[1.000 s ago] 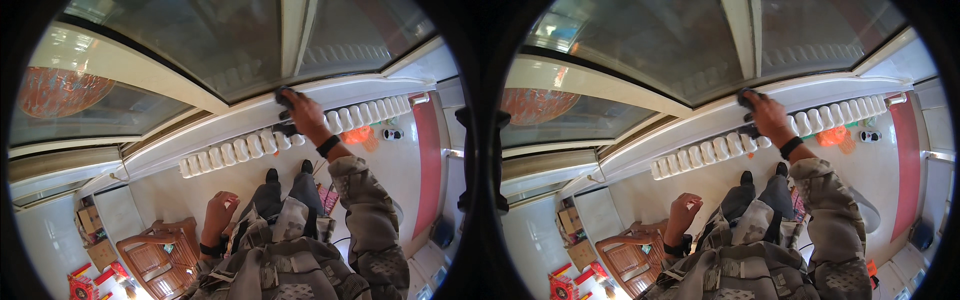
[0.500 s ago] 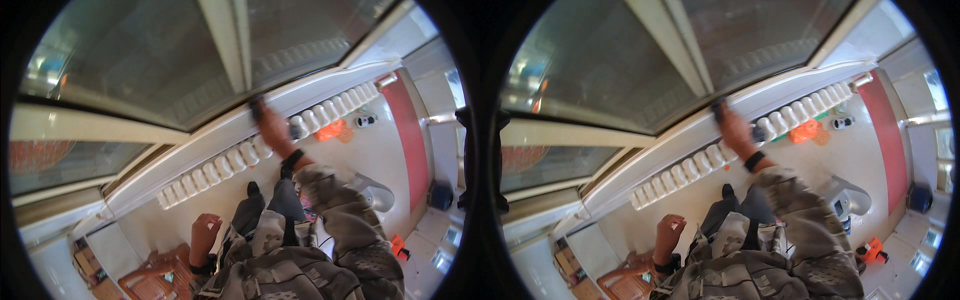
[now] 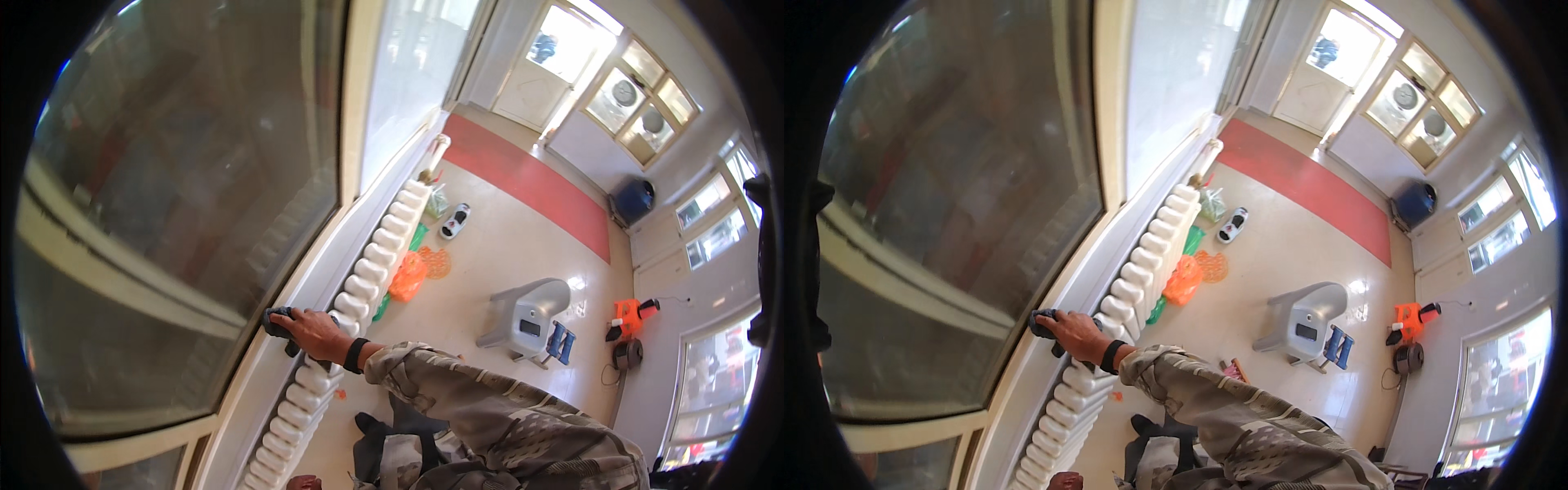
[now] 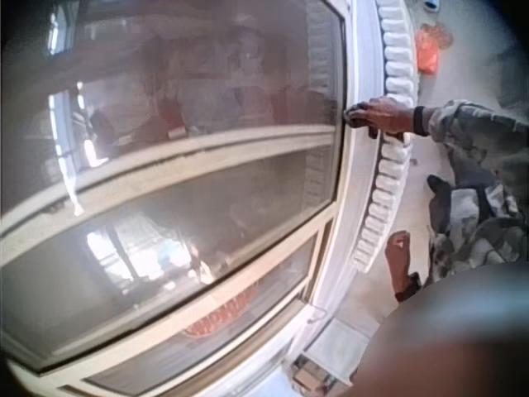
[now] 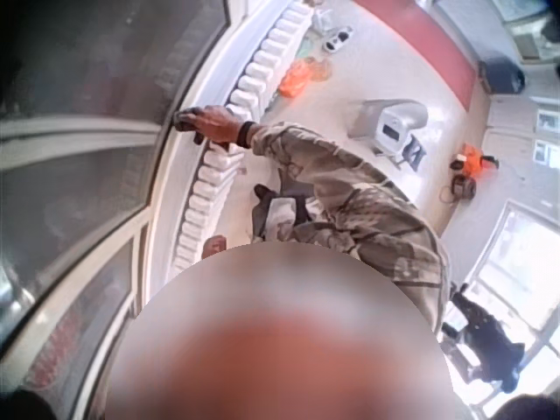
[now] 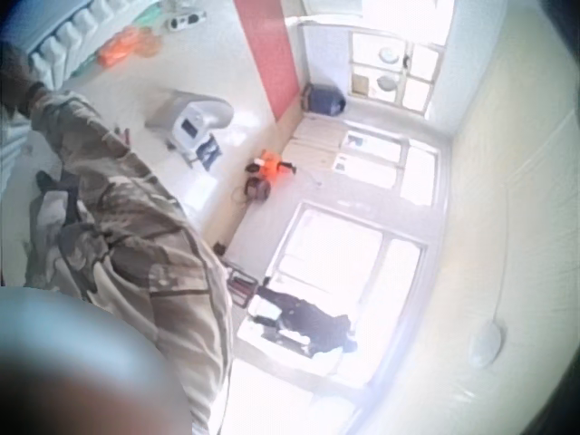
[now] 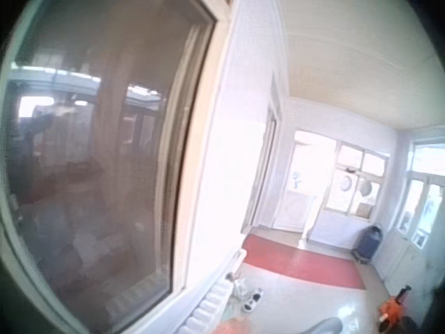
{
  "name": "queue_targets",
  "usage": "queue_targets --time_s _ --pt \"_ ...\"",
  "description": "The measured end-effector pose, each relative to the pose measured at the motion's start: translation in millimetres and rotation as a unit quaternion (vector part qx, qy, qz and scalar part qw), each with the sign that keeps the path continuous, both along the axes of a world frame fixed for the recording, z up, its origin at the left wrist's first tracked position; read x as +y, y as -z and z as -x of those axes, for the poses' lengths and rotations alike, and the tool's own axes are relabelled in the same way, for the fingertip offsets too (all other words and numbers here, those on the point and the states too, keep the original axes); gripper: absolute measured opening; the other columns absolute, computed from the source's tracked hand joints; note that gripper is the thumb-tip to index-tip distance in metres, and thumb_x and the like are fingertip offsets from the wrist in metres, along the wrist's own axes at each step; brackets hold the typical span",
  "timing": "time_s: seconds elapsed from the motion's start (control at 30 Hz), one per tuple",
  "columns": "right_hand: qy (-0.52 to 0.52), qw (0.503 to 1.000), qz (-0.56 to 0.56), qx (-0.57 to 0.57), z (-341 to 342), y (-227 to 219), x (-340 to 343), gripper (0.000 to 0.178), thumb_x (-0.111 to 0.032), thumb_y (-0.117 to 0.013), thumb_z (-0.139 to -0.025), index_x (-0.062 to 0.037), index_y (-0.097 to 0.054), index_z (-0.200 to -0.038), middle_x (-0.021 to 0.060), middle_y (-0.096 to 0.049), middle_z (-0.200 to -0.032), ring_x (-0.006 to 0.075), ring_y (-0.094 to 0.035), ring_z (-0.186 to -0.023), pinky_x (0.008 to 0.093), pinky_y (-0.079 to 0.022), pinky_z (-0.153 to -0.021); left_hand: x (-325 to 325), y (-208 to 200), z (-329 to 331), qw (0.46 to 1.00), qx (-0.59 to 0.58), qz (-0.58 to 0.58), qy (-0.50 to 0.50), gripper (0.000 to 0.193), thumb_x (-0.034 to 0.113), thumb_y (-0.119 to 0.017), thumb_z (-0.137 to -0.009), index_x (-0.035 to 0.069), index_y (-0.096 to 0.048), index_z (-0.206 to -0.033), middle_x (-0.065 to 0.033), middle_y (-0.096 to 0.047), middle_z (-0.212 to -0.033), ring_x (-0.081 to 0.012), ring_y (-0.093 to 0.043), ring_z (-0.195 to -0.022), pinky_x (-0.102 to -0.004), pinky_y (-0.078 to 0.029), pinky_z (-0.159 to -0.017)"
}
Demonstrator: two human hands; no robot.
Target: The person wipes a large window and its frame with a dark cloth, moving methodically across the glass and along the edges. The person also wipes the adjacent radiator and the window sill while maintaining a steady wiping motion throughout.
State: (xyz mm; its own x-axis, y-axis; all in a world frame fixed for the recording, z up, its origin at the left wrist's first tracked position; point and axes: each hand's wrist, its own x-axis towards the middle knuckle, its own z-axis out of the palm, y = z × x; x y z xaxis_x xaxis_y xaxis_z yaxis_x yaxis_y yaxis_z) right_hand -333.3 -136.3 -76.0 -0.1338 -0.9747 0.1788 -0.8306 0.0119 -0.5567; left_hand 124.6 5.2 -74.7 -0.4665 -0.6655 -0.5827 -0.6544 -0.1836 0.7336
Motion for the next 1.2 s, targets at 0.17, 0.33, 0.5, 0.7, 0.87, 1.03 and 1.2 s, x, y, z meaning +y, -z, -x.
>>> queue_targets --time_s 0.17,0.33,0.5,0.7,0.87,1.03,1.2 --pt "0.055 0.998 0.023 -0.026 58 -5 -3 0.059 -0.009 -0.064 -0.103 -0.0236 -0.056 -0.160 0.0177 -0.068 -0.105 0.0424 -0.072 -0.090 0.0546 -0.058 -0.079 -36 56 25 0.999 -0.034 -0.014 0.027 0.028 0.025 -0.074 -0.108 0.002 -0.080 -0.124 -0.0161 -0.081 -0.119 -0.0266 -0.077 -0.108 -0.0386 -0.060 -0.094" --pt "0.060 0.998 0.008 -0.022 92 -3 -5 0.056 -0.011 -0.063 -0.105 -0.0248 -0.056 -0.159 0.0192 -0.070 -0.107 0.0441 -0.073 -0.087 0.0552 -0.059 -0.076 -57 35 62 0.998 -0.054 -0.014 0.040 0.027 0.024 -0.074 -0.108 0.003 -0.081 -0.124 -0.0156 -0.081 -0.119 -0.0267 -0.077 -0.107 -0.0386 -0.060 -0.094" --pt "0.156 0.986 0.011 -0.062 138 0 -14 0.058 -0.015 -0.065 -0.105 -0.0231 -0.054 -0.161 0.0212 -0.072 -0.107 0.0453 -0.074 -0.083 0.0559 -0.059 -0.073 -51 -10 109 0.994 -0.082 0.054 0.047 0.026 0.023 -0.073 -0.107 0.004 -0.081 -0.123 -0.0152 -0.082 -0.117 -0.0271 -0.077 -0.106 -0.0384 -0.061 -0.093" --pt "0.216 0.976 -0.016 -0.028 176 6 -21 0.059 -0.017 -0.066 -0.104 -0.0236 -0.054 -0.161 0.0208 -0.073 -0.107 0.0455 -0.075 -0.085 0.0555 -0.059 -0.072 -57 -36 149 0.991 -0.086 0.087 0.049 0.024 0.022 -0.072 -0.107 0.005 -0.081 -0.122 -0.0147 -0.082 -0.114 -0.0276 -0.078 -0.105 -0.0382 -0.061 -0.092" --pt "0.233 0.972 -0.003 -0.033 214 8 -27 0.060 -0.021 -0.070 -0.104 -0.0240 -0.054 -0.161 0.0216 -0.074 -0.109 0.0465 -0.075 -0.091 0.0574 -0.059 -0.074 -62 -42 168 0.989 -0.092 0.101 0.061 0.023 0.021 -0.071 -0.106 0.007 -0.082 -0.121 -0.0143 -0.082 -0.113 -0.0281 -0.078 -0.103 -0.0382 -0.061 -0.091" --pt "0.238 0.971 -0.018 -0.030 235 5 -29 0.058 -0.016 -0.066 -0.103 -0.0191 -0.053 -0.160 0.0225 -0.076 -0.103 0.0464 -0.076 -0.087 0.0587 -0.059 -0.072 -65 -46 182 0.992 -0.099 0.076 0.038 0.025 0.022 -0.070 -0.107 0.006 -0.081 -0.123 -0.0151 -0.082 -0.113 -0.0286 -0.078 -0.103 -0.0385 -0.061 -0.093" --pt "0.226 0.972 -0.028 -0.057 231 10 -35 0.063 -0.022 -0.069 -0.102 -0.0198 -0.051 -0.163 0.0225 -0.076 -0.111 0.0465 -0.076 -0.093 0.0569 -0.060 -0.076 -73 -42 199 0.993 -0.083 0.068 0.039 0.028 0.025 -0.071 -0.108 0.004 -0.079 -0.125 -0.0145 -0.081 -0.117 -0.0268 -0.076 -0.106 -0.0388 -0.060 -0.094"
